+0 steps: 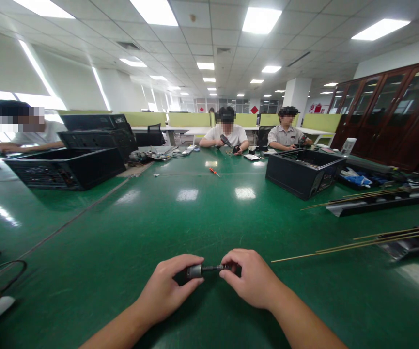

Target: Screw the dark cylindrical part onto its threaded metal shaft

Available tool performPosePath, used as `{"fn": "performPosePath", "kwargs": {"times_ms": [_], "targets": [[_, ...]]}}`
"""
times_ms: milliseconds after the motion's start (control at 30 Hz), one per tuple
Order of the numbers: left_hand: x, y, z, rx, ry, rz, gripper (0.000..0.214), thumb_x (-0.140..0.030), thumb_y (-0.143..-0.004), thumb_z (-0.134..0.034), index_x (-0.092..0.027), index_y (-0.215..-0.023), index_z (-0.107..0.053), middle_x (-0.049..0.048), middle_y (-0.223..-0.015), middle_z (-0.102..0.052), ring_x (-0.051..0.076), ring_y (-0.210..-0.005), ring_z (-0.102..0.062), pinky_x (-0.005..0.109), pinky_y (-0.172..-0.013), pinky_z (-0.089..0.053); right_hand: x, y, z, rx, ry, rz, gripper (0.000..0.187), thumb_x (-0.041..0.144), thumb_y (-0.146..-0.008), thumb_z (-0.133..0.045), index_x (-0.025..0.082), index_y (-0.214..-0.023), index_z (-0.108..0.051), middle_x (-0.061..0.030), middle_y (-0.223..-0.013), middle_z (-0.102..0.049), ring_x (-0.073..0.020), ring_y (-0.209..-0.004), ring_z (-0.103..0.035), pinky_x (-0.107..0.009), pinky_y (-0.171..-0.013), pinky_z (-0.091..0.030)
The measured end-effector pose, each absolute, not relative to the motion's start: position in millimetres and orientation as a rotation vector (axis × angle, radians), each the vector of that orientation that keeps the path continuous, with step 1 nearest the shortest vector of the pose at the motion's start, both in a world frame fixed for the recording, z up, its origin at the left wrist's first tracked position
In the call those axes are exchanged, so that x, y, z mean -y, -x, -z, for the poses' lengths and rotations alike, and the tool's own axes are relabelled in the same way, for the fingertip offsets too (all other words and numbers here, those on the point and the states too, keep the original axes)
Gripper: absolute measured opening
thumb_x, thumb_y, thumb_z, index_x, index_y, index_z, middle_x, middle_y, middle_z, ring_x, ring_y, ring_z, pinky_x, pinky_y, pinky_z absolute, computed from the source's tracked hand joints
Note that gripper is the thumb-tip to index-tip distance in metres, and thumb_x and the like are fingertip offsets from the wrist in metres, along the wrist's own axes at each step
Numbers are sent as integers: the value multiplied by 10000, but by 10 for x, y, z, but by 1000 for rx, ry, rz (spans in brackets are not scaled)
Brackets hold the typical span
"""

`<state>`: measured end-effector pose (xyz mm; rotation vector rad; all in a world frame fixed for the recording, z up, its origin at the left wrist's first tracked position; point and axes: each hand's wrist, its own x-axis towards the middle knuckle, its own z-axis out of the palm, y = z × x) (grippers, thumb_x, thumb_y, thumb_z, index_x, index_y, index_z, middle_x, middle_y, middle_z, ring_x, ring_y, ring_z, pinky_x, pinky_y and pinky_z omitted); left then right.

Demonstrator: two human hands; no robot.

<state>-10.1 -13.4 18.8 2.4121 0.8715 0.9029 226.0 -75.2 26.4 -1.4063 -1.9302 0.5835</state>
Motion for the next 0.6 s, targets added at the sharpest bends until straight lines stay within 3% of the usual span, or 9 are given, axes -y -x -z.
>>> {"fn": "performPosePath", "kwargs": {"times_ms": [600], "targets": [[135, 117, -210, -876, -2397, -907, 301, -179, -764, -742, -231, -1060, -714, 45, -972, -769, 210, -880, -720, 337, -827, -574, 750, -2280, -263, 1913, 1405, -575, 67, 198, -852, -654, 201, -891, -708, -3, -794, -680, -160, -748, -622, -266, -708, -438]]}}
